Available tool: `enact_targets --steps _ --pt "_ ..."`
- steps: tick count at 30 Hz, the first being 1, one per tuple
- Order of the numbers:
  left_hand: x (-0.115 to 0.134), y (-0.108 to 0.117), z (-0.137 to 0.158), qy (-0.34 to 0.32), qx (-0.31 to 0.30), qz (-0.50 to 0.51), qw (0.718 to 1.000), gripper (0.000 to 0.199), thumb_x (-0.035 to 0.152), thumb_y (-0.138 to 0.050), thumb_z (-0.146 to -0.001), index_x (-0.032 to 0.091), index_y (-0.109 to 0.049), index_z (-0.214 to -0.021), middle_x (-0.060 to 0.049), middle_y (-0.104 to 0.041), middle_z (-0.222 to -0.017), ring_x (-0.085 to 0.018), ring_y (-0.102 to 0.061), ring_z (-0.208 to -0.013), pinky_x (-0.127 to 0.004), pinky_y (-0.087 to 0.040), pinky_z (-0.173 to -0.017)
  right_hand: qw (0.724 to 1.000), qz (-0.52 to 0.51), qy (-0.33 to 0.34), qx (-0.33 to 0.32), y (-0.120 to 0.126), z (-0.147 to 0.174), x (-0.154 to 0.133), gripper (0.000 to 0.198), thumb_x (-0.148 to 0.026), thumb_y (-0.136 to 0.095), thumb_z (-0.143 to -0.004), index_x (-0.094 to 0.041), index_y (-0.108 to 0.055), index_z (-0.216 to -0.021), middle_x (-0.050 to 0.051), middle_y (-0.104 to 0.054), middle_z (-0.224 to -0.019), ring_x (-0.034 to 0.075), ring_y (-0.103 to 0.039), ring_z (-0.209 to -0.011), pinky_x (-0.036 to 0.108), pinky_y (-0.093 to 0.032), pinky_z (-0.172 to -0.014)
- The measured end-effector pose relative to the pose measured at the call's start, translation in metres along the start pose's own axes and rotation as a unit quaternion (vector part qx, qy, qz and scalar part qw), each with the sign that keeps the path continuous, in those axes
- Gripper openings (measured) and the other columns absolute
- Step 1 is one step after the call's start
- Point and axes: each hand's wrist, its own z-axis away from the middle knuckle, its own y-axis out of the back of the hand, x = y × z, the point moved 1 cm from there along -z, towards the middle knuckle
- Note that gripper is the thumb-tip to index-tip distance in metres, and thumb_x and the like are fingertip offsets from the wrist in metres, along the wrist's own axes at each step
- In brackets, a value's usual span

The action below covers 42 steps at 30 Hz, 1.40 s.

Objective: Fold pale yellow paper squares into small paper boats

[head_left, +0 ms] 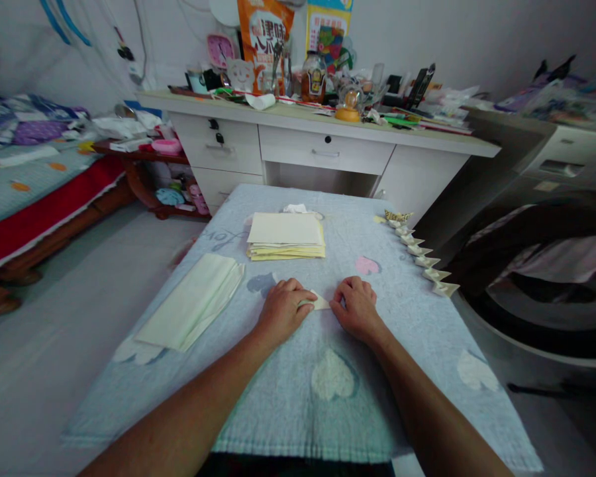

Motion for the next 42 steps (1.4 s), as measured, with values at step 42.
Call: enact_targets --steps 42 --pt "-0.001 -0.001 0.003 -0.011 0.011 -0.024 1.0 0.022 0.025 -0.058 -0.086 0.03 -0.072 -0.102 -0.004 -0.059 -0.093 -0.02 -0.052 -0.093 -0.034 -0.039 -0.083 0.992 0.085 0.069 0.064 -0.014 0.007 -0.02 0.046 -0.047 -0.048 -0.089 -0.019 -0.048 -0.125 0.012 -0.051 -0.123 0.029 -0.04 -0.114 0.049 -0.02 -0.105"
